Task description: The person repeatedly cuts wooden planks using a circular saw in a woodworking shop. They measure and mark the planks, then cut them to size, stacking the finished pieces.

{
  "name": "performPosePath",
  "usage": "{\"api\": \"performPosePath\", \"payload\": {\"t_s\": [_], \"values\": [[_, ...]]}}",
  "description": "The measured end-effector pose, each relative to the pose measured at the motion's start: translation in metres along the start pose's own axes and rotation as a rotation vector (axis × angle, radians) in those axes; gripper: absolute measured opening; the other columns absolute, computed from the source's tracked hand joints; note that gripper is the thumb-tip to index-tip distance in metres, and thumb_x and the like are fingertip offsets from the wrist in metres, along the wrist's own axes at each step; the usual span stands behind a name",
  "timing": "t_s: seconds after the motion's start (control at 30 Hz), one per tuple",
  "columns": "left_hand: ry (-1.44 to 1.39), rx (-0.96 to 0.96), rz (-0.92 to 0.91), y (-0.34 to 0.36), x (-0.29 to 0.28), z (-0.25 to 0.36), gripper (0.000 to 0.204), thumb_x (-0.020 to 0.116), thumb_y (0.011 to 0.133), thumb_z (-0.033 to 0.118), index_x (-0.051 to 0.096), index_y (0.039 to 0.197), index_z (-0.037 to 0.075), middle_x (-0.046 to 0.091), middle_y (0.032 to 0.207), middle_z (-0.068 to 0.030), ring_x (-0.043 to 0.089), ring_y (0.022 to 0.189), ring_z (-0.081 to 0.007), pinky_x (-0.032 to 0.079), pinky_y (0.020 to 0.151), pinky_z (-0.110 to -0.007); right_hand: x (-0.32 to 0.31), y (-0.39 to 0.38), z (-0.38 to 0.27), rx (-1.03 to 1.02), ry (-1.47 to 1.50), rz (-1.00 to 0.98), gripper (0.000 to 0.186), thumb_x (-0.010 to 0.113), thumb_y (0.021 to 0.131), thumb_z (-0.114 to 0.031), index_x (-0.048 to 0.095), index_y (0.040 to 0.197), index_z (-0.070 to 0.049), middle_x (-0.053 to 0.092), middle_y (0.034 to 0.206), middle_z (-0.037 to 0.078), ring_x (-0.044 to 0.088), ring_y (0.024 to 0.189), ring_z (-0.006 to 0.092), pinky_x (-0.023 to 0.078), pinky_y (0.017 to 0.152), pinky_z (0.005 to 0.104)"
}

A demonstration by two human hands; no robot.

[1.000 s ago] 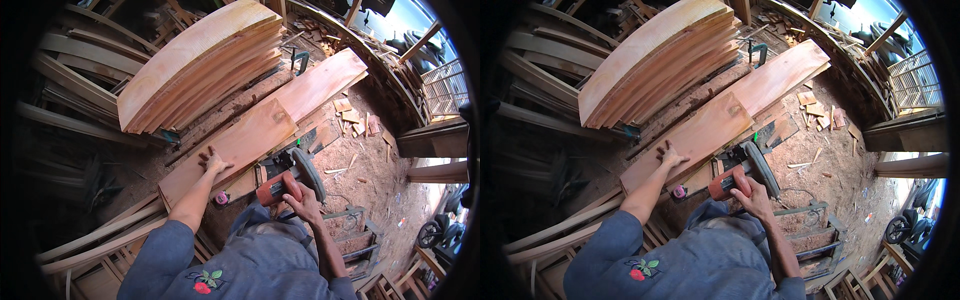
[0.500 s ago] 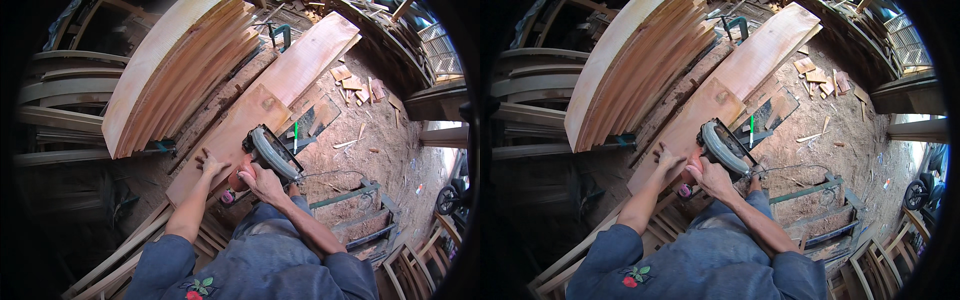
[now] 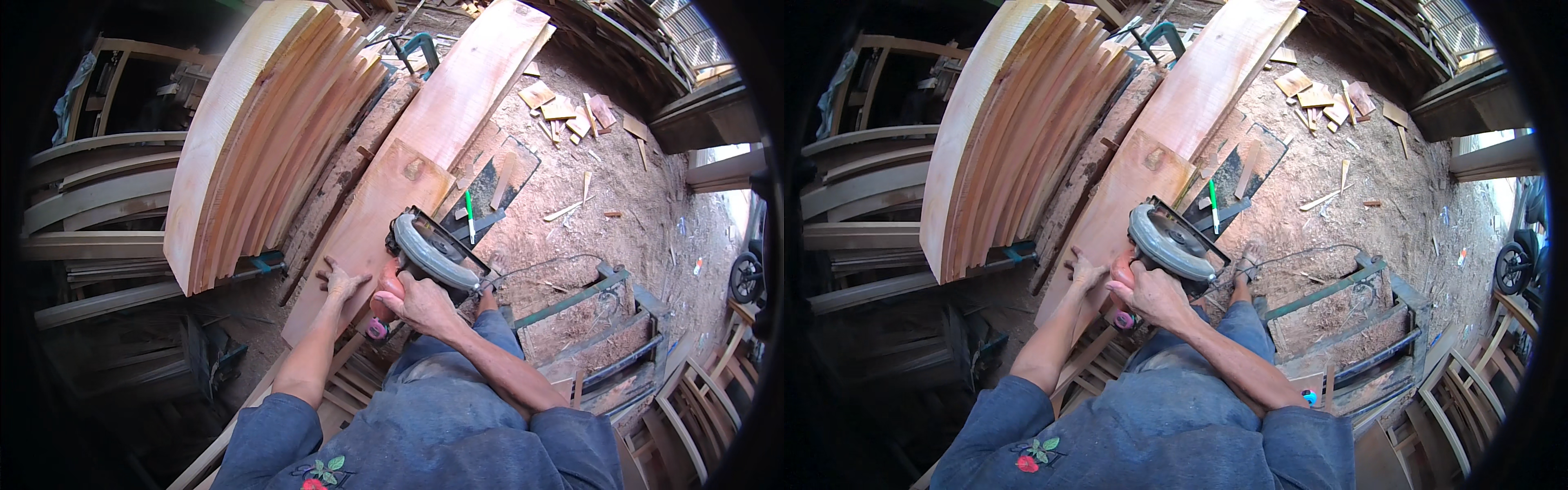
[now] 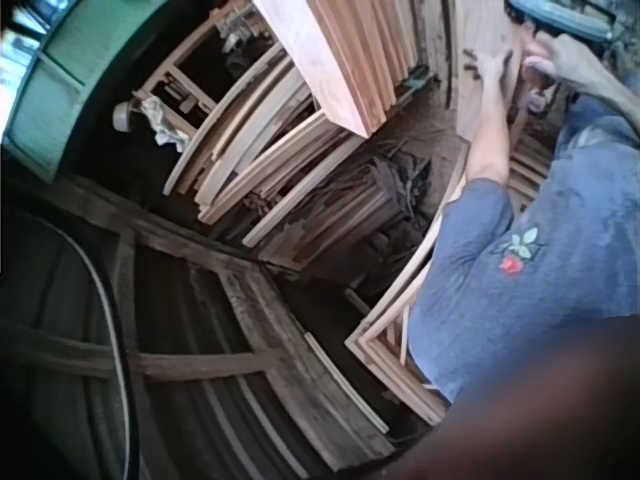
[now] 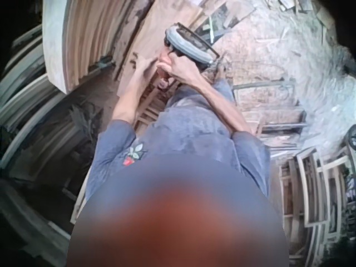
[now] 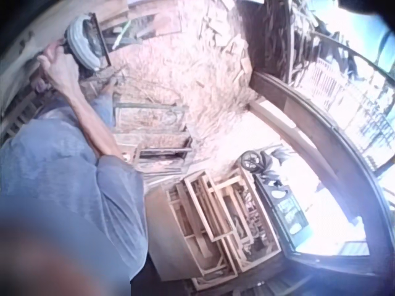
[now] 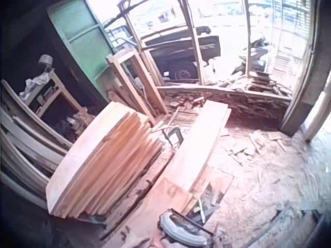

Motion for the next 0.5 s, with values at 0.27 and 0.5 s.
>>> {"api": "performPosePath", "payload": {"t_s": [0.27,0.5], "values": [[0.055,0.002,0.043,0.013,0.007,-0.01,0.145,0.091,0.069,0.051,-0.014,0.164,0.021,-0.004,0.161,-0.045,0.02,0.143,-0.0705,0.035,0.115,-0.064,-0.004,0.001,0.001,-0.028,-0.007,0.019,0.072,0.054,0.099,-0.064,0.058,0.107,0.007,0.067,0.078,0.034,0.068,0.08,0.0532,0.054,0.071,0.0585],[0.04,-0.009,0.031,0.012,0.007,-0.01,0.14,0.09,0.072,0.043,-0.015,0.164,0.022,-0.005,0.162,-0.0438,0.019,0.142,-0.0709,0.034,0.116,-0.065,-0.001,0.003,0.004,-0.031,-0.019,0.025,0.071,0.054,0.099,-0.064,0.06,0.103,0.007,0.068,0.079,0.033,0.07,0.078,0.0516,0.056,0.068,0.0583]]}}
Point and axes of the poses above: each hand's wrist, its own y-axis towards the middle knuckle, its own x-axis out of the palm, z = x × y, the point moved 9 cm from there along y, towards the middle knuckle
